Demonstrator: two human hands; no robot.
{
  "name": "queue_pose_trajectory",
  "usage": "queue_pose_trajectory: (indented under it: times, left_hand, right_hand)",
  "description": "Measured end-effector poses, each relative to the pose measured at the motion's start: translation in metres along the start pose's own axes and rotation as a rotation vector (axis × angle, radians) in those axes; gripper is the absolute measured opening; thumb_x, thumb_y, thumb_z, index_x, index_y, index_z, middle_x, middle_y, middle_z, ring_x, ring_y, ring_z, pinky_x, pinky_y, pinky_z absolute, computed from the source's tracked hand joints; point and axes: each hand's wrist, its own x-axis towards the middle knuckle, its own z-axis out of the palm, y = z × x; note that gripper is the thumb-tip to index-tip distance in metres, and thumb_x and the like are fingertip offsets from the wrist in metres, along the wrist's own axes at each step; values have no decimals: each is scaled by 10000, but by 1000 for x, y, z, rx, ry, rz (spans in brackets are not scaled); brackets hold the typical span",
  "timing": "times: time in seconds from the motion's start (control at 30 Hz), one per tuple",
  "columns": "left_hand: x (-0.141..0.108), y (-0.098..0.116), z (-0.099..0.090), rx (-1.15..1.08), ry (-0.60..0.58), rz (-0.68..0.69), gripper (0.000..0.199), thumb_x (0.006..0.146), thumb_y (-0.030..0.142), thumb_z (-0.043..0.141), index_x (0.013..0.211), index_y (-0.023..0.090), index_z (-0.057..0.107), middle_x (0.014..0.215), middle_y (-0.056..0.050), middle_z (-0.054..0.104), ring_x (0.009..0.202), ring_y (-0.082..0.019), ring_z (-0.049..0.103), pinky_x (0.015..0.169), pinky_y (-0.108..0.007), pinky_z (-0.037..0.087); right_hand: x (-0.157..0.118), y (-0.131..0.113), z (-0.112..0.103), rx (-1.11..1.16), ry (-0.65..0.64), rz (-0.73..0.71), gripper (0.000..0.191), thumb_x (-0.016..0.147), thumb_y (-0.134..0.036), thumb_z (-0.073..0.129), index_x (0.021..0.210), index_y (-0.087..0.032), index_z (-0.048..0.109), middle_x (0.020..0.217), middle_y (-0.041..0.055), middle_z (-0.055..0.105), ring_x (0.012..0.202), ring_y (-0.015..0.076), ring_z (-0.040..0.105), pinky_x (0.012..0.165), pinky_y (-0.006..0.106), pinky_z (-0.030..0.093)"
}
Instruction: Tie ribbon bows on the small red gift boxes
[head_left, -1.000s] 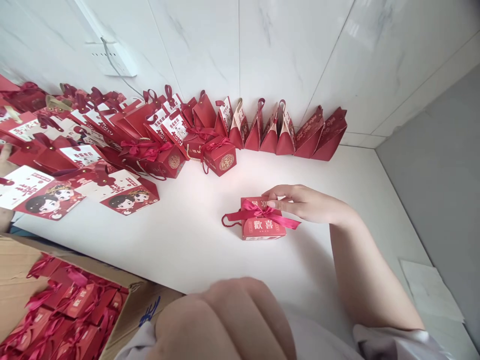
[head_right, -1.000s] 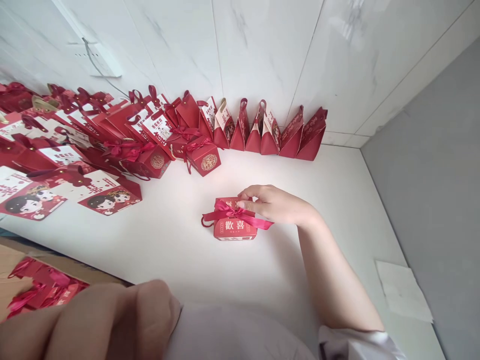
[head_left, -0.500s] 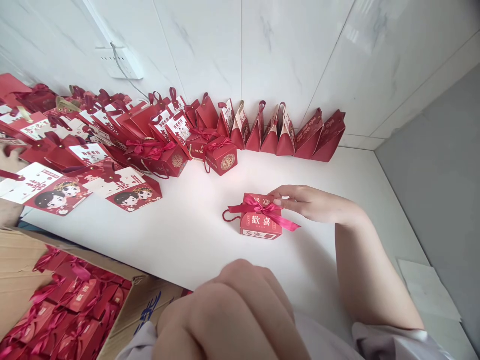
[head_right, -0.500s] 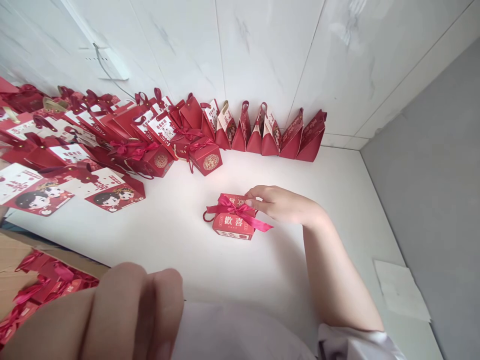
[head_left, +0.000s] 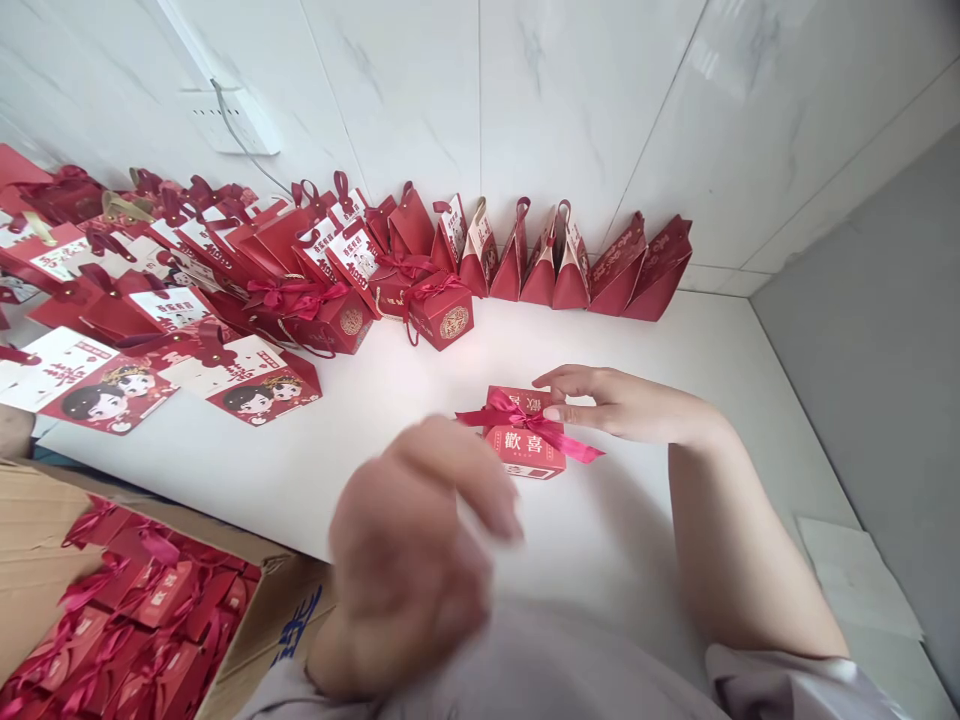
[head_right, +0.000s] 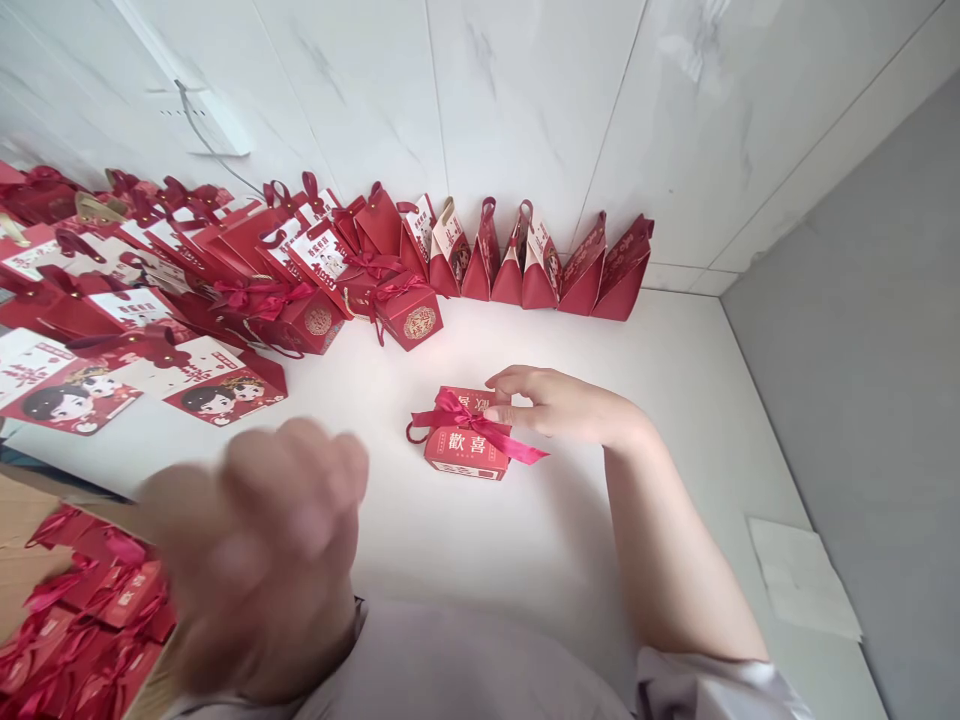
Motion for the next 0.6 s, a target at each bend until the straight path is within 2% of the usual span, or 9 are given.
queue_pose_trajectory:
  times: [0.07,0.1,0.17,0.23,0.3,0.37,0.47,0.6]
  left_hand:
    - [13,-35,1,73,-114,-18,41,899,238,613,923,266,631,893,-31,618,860,-184,607,740,-351,532]
    - [18,-53,2,154,-176,-55,58,890,202,623,914,246,653,985,-41,615,922,-181,610,827,-360,523]
    - [24,-84,8,268,-294,-117,87,889,188,612,934,231,673,1076,-53,596,1042,-195,590,945,-378,487]
    - [24,-105,13,326,-407,-182,76,881,193,608,920,219,667,1097,-54,594,1090,-206,573,994,-391,462]
    - [22,-117,18,337,-471,-233,49,866,198,612,893,209,652,1080,-52,591,1084,-206,573,994,-387,460]
    - [19,-122,21,312,-488,-268,32,853,182,607,862,202,630,1076,-50,577,1070,-196,578,978,-368,467]
    - [15,-125,25,245,-467,-310,82,823,118,578,828,198,592,1091,-46,554,1058,-182,584,959,-343,470]
    - [12,-128,26,174,-436,-380,149,784,61,543,822,202,570,1111,-44,542,1104,-191,565,978,-350,451]
  right_hand:
    - [2,1,0,29,-30,-59,351,925,-545,508,1077,-289,695,1325,26,590,1176,257,559,967,370,430]
    - [3,2,1,40,-40,-72,324,930,-517,507,1063,-290,697,1302,24,601,1158,250,567,958,369,432]
    - [5,4,2,49,-46,-70,286,933,-474,507,1039,-287,695,1266,25,618,1134,245,573,944,373,431]
    - [7,6,2,57,-46,-52,268,932,-454,506,1013,-278,691,1236,27,631,1110,242,578,925,374,432]
    - [8,9,3,64,-43,-36,260,931,-440,504,1013,-275,686,1200,26,646,1073,236,585,894,369,437]
    - [9,12,3,69,-41,-31,251,931,-420,499,1021,-274,683,1144,23,662,1019,227,595,862,361,439]
    - [11,16,3,81,-52,-42,244,934,-396,493,1009,-258,680,1068,25,675,953,216,601,831,349,435]
    - [13,16,2,94,-61,-29,253,942,-409,491,1030,-254,671,1106,29,661,962,213,587,827,337,425]
